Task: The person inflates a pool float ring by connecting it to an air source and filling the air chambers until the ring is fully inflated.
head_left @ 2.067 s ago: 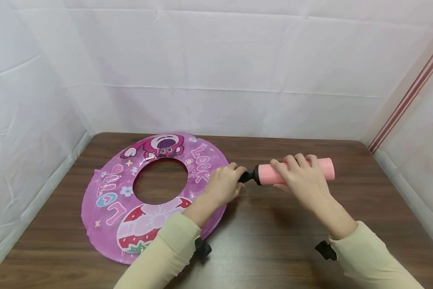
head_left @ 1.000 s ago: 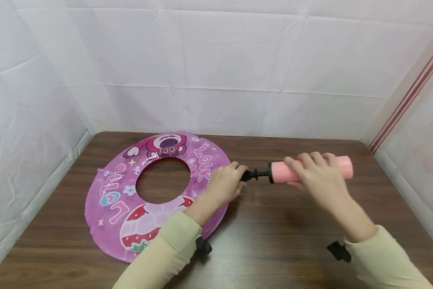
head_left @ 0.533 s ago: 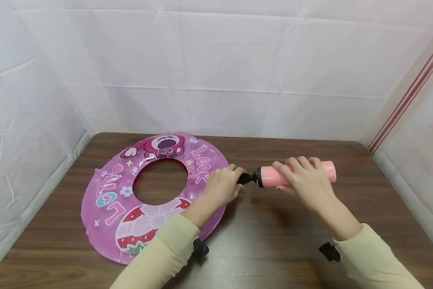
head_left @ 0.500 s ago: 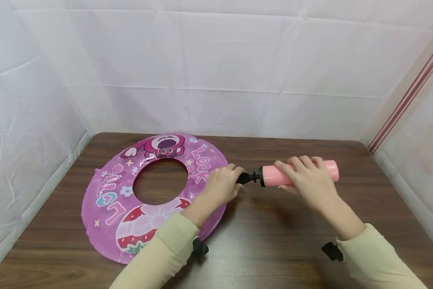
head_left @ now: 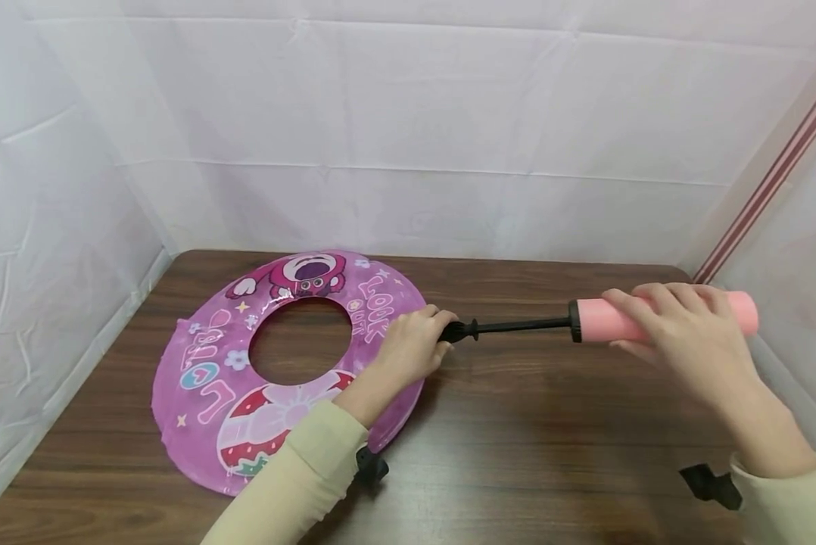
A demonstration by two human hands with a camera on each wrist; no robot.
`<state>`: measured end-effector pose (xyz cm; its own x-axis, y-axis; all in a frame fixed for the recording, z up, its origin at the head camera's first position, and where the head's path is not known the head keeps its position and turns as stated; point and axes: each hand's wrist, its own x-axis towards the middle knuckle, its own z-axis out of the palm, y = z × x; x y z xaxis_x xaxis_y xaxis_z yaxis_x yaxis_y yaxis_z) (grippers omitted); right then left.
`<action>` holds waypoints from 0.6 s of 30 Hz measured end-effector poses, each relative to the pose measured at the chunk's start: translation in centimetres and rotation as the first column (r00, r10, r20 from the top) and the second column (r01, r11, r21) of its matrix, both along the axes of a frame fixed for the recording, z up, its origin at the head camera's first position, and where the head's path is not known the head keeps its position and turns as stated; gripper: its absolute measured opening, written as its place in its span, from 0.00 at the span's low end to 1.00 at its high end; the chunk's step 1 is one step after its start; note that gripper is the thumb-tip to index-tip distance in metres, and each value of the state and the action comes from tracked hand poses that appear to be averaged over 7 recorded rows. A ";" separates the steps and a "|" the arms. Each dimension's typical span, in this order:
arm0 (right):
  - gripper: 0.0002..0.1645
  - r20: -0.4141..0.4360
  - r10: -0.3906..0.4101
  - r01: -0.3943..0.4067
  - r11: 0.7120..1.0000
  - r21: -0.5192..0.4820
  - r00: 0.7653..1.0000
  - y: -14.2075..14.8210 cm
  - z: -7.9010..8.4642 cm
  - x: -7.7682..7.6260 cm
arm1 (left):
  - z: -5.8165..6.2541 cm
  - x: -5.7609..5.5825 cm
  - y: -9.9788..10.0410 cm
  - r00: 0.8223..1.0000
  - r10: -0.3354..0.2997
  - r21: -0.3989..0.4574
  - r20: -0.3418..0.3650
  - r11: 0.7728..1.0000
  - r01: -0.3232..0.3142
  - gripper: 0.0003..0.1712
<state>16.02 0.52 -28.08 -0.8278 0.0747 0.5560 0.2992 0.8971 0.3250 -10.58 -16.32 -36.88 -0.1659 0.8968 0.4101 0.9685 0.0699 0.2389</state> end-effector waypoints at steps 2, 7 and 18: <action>0.38 -0.003 0.024 -0.024 0.999 0.032 1.000 -0.3 -0.6 -1.0 | 0.1 0.1 0.1 1.000 -0.016 0.001 -0.008 1.000 0.016 0.19; 0.32 0.028 0.039 -0.041 0.997 0.071 0.999 -1.8 -2.8 -4.9 | 0.2 0.5 0.3 0.998 -0.034 0.008 -0.049 0.999 0.034 0.18; 0.37 0.063 0.024 -0.030 0.994 0.103 0.998 -3.2 -4.9 -8.2 | -0.4 0.4 0.2 0.999 -0.012 0.019 -0.035 1.000 0.013 0.18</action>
